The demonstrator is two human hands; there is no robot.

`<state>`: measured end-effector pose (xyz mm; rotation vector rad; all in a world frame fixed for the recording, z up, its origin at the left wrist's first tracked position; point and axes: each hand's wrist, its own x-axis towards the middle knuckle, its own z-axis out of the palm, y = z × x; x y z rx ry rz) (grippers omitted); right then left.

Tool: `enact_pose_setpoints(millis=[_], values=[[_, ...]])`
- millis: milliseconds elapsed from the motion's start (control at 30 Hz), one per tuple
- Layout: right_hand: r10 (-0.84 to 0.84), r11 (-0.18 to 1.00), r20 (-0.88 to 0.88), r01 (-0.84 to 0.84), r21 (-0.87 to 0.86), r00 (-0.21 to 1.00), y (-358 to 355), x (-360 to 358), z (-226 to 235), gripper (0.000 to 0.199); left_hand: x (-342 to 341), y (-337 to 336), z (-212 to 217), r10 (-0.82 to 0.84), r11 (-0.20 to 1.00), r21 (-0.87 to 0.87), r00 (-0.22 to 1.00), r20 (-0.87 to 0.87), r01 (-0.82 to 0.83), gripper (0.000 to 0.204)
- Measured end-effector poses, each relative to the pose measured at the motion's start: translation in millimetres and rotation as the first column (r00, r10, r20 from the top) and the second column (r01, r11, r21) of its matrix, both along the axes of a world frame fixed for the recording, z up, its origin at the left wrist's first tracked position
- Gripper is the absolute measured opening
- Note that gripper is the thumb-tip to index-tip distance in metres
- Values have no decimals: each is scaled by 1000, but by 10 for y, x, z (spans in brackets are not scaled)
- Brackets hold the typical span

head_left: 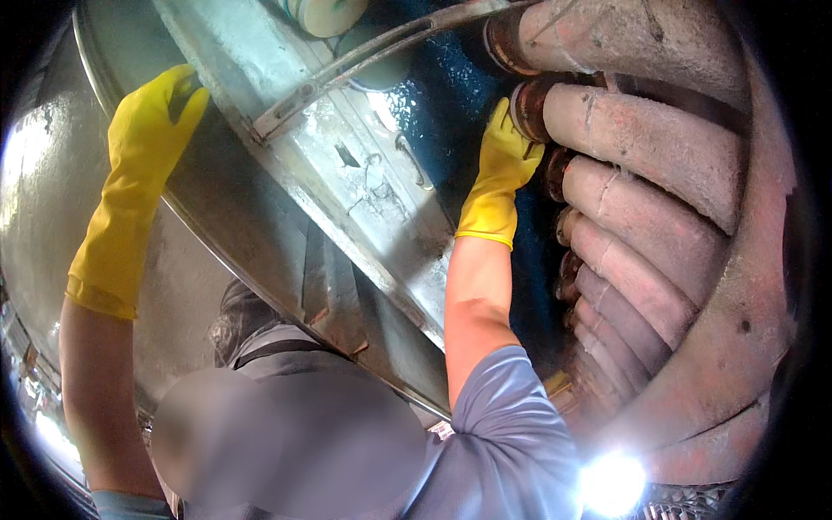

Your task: The person picks up several circular grinding wheels from a crate, walks to a metal trough, and places them one by one into the trough. The person continues to handle and stack the wheels inside the trough.

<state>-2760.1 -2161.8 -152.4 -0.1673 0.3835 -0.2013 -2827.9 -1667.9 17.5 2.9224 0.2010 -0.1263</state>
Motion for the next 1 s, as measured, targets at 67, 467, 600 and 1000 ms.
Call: enact_pose_setpoints(millis=[67, 467, 600, 1000], values=[[-18, 999, -71, 21, 48, 997, 70, -2, 114, 57, -15, 35, -3, 6, 1000, -3, 1000, -11, -6, 42], [-87, 995, -320, 67, -73, 943, -469, 719, -341, 35, 2, 3, 34, -17, 1000, -17, 999, 50, 18, 41], [-144, 990, -338, 137, -44, 930, -83, 701, -426, 43, -165, 120, -23, -19, 1000, -15, 996, 88, 20, 40], [-42, 995, -184, 24, -98, 982, -388, 343, -177, 44, -85, 12, -77, -82, 996, -9, 991, 105, 83, 38]])
